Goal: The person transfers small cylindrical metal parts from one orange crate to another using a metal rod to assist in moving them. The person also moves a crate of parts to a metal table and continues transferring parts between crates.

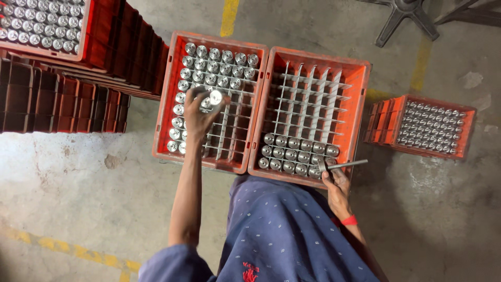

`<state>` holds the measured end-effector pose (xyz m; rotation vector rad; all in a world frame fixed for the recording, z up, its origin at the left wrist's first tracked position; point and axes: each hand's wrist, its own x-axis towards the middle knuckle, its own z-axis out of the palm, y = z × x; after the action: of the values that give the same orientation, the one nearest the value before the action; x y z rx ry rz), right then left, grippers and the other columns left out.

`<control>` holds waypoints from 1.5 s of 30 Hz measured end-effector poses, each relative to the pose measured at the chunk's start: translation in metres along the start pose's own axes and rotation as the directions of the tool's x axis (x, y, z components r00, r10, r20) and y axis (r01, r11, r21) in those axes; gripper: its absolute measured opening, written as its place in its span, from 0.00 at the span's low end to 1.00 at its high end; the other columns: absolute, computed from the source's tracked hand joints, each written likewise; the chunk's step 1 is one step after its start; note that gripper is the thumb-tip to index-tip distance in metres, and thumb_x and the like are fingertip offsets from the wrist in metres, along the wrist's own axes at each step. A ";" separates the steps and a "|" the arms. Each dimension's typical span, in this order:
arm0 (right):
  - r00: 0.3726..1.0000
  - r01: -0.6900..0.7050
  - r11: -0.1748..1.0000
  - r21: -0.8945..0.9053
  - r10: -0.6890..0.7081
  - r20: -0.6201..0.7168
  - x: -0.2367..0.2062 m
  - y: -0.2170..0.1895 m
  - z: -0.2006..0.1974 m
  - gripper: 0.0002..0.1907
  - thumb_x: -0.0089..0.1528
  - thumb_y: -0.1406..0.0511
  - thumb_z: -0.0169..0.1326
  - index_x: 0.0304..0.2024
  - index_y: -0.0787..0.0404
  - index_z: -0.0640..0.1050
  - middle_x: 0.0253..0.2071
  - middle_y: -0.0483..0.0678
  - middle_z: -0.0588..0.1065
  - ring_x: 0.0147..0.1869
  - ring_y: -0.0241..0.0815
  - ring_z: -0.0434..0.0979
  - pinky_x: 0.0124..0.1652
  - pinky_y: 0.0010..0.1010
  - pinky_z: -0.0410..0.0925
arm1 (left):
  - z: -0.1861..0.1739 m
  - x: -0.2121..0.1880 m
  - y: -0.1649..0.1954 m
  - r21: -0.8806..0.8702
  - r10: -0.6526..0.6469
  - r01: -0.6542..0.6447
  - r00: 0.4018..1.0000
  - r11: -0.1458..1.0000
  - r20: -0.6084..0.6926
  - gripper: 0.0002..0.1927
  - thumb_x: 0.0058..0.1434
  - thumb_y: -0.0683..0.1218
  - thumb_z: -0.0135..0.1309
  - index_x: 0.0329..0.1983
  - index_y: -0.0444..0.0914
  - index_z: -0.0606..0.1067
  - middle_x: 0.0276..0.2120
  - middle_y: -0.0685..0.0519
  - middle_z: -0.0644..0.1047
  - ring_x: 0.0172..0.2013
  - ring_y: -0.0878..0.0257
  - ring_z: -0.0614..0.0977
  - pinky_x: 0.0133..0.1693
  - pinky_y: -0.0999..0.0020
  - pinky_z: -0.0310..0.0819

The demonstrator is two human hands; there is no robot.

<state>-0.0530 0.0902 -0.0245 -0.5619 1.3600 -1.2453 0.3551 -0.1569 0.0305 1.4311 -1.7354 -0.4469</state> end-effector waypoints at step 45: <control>1.000 0.026 0.998 0.050 -0.026 -0.002 0.054 -0.030 -0.010 0.18 0.65 0.70 0.60 0.57 0.70 0.75 0.51 0.46 0.77 0.55 0.35 0.74 0.58 0.27 0.65 | 0.107 -0.101 0.088 0.268 0.210 -0.311 0.915 0.912 0.345 0.39 0.37 0.36 0.50 0.59 0.44 0.70 0.56 0.40 0.75 0.50 0.42 0.82 0.45 0.56 0.80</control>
<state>-0.0849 0.0362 -0.0223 -0.5459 1.3226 -1.2972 0.2178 -0.0609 -0.0081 1.3658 -2.3075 -0.2591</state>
